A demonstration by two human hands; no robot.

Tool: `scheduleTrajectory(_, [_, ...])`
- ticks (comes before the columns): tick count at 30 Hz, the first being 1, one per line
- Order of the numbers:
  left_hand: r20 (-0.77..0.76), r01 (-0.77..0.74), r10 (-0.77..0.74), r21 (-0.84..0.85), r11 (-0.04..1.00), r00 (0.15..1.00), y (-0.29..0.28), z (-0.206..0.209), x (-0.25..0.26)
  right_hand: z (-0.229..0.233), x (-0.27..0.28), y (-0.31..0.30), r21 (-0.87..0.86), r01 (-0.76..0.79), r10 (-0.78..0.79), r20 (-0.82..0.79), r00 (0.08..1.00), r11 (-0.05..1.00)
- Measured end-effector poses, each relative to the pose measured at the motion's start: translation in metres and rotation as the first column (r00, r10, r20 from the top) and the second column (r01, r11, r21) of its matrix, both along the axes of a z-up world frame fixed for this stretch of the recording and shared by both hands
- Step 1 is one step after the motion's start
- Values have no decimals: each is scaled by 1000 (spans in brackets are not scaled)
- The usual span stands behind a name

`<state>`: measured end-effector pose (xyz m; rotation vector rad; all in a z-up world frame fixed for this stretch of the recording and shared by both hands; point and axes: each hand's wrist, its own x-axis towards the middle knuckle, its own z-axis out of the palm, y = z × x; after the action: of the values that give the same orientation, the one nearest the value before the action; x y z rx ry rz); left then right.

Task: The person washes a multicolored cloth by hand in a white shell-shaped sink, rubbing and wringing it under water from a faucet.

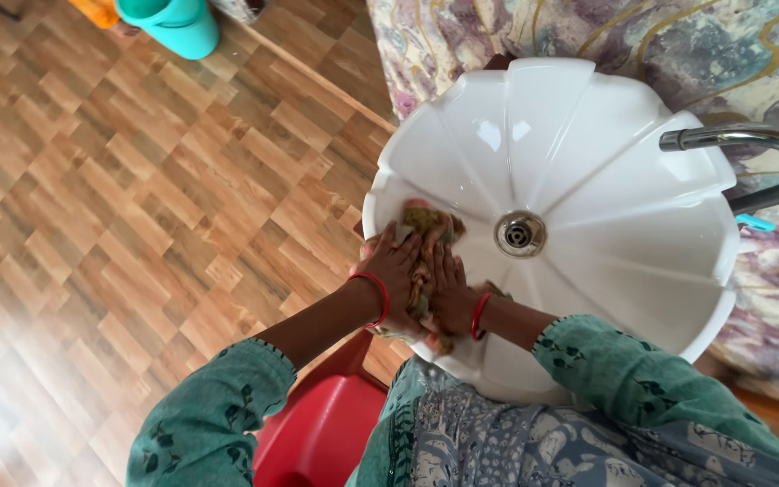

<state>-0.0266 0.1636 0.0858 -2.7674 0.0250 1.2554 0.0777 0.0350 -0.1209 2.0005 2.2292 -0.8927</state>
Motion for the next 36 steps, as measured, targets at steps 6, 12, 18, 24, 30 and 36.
scheduleTrajectory(6, [349,-74,20,142,987,937,81,-63,64,-2,76,96,-36,110,-80,471,878,993])
scheduleTrajectory(12, [557,-259,58,288,922,829,102,-99,160,31,183,142,335,169,-351,615,706,927])
scheduleTrajectory(18, [547,-344,180,212,915,818,109,-96,209,50,234,145,454,-1,-380,748,543,891])
scheduleTrajectory(24, [480,-236,127,175,956,868,94,-86,188,18,222,126,597,105,-495,539,682,795])
scheduleTrajectory(30, [152,-284,255,213,935,955,22,-131,158,3,164,53,398,123,-350,569,744,909])
scheduleTrajectory(36, [108,-396,382,204,895,918,-32,-202,97,81,82,18,-312,-5,177,525,833,950])
